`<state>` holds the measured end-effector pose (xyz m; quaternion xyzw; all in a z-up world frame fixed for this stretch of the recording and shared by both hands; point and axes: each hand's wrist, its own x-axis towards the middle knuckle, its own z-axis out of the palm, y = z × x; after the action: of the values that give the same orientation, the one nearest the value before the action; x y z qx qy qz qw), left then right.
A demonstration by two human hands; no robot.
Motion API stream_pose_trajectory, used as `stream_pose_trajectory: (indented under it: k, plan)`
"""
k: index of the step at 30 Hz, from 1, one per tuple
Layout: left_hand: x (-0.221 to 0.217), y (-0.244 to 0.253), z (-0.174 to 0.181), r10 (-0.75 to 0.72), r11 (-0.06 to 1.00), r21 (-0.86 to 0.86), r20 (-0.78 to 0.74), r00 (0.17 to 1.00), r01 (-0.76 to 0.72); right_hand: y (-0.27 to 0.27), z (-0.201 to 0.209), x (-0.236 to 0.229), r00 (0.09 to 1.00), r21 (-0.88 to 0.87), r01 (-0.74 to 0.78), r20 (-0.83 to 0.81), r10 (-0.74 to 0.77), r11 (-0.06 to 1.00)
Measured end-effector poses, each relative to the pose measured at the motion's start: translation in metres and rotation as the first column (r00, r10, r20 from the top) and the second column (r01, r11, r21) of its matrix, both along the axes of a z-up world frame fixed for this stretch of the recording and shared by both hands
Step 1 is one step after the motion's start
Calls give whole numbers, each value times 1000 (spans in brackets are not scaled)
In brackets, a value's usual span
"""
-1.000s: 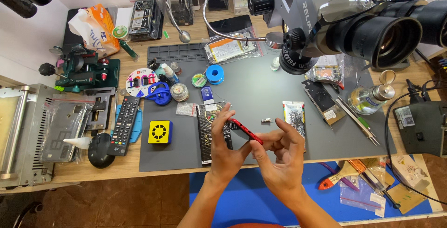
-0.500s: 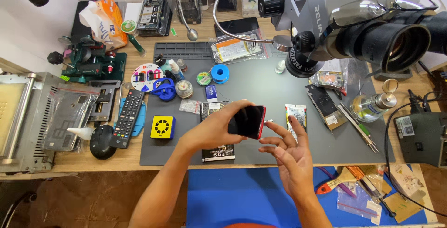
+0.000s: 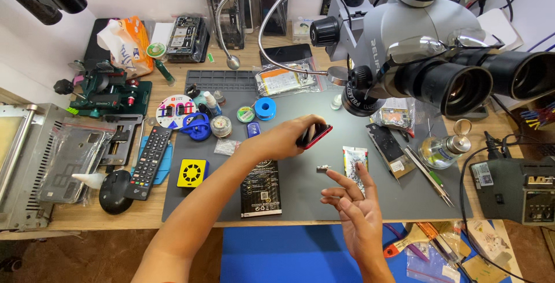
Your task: The person applies a substance from a tube to the edge of a red smartphone, then wipes the phone with a tissue. They then handle a smartphone battery and a disassembled phone chassis, placing the battery into the chassis.
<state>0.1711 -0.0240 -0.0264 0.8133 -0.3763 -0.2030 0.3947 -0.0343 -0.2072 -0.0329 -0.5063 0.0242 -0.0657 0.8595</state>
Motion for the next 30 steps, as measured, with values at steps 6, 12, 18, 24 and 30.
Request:
stream_pose_trajectory:
  k: [6, 12, 18, 24, 30]
  plan:
    - [3, -8, -8, -68, 993, -84, 188, 980, 85, -9, -1, 2, 996, 196, -87, 40, 81, 977]
    - [9, -18, -62, -136, 990, 54, 627, 767, 132, -15, -6, 5, 998, 371, -63, 4, 66, 926]
    - [4, -10, -70, -170, 985, 122, 760, 627, 119, -26, -6, -1, 998, 371, -47, -31, 63, 928]
    - [-1, 9, -79, -210, 976, 208, 802, 559, 69, -32, -5, -4, 998, 311, -8, -58, 28, 950]
    - [-14, 15, -69, -259, 953, 304, 837, 482, -15, -34, -8, -10, 999, 260, 2, -50, 11, 965]
